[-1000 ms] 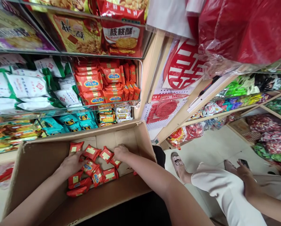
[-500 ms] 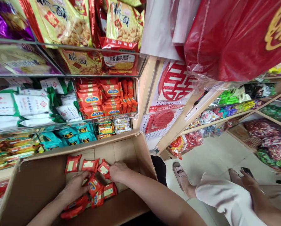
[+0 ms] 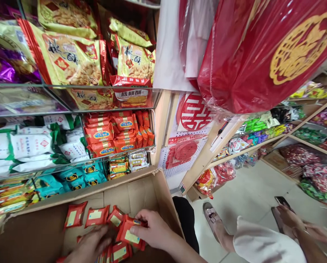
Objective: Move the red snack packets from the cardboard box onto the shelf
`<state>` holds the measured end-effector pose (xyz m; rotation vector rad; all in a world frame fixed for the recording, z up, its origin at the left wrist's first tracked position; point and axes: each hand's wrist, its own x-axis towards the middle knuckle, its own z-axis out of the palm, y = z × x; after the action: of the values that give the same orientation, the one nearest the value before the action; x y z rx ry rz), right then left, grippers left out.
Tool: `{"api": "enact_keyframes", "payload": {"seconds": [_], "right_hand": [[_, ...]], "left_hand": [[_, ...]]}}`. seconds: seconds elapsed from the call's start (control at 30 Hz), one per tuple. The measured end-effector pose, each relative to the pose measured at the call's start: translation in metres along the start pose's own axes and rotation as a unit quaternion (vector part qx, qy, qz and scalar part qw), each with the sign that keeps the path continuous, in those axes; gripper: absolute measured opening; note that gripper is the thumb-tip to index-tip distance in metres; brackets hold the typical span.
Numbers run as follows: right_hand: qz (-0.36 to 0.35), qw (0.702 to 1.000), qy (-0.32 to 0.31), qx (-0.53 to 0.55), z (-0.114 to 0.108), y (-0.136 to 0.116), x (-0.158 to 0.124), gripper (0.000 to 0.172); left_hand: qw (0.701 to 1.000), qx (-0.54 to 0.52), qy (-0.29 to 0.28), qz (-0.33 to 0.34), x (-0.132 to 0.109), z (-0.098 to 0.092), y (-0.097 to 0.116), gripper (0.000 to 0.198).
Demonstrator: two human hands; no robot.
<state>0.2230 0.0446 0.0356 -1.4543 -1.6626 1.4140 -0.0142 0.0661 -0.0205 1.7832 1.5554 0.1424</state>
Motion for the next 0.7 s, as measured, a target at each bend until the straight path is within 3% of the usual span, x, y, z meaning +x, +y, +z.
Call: {"api": "enact_keyframes", "payload": {"seconds": [0.1, 0.17, 0.23, 0.3, 0.37, 0.57, 0.7], "right_hand": [[-0.024, 0.999, -0.006, 0.037, 0.002, -0.020, 0.001, 0.021], [-0.051, 0.995, 0.033, 0.082, 0.007, -0.033, 0.006, 0.024], [-0.067, 0.980, 0.111, 0.151, 0.013, -0.042, 0.013, 0.023], [-0.073, 0.956, 0.190, 0.213, 0.017, -0.049, 0.022, 0.024], [-0.084, 0.938, 0.237, 0.237, 0.017, -0.056, 0.028, 0.029], [-0.153, 0.925, 0.281, 0.205, 0.003, -0.079, 0.027, 0.031], [-0.180, 0.919, 0.322, 0.140, 0.006, -0.087, 0.024, 0.029]], "left_hand": [[0.992, -0.127, -0.001, 0.002, -0.006, -0.022, 0.042, 0.050], [0.977, -0.198, 0.021, 0.073, -0.011, -0.032, 0.072, 0.046], [0.963, -0.232, 0.102, 0.096, -0.015, -0.038, 0.096, 0.043], [0.948, -0.244, 0.191, 0.076, -0.017, -0.043, 0.112, 0.045], [0.939, -0.240, 0.240, 0.055, -0.019, -0.051, 0.121, 0.049], [0.950, -0.136, 0.270, 0.077, -0.026, -0.076, 0.133, 0.048], [0.931, -0.212, 0.290, 0.064, -0.030, -0.074, 0.136, 0.050]]}}
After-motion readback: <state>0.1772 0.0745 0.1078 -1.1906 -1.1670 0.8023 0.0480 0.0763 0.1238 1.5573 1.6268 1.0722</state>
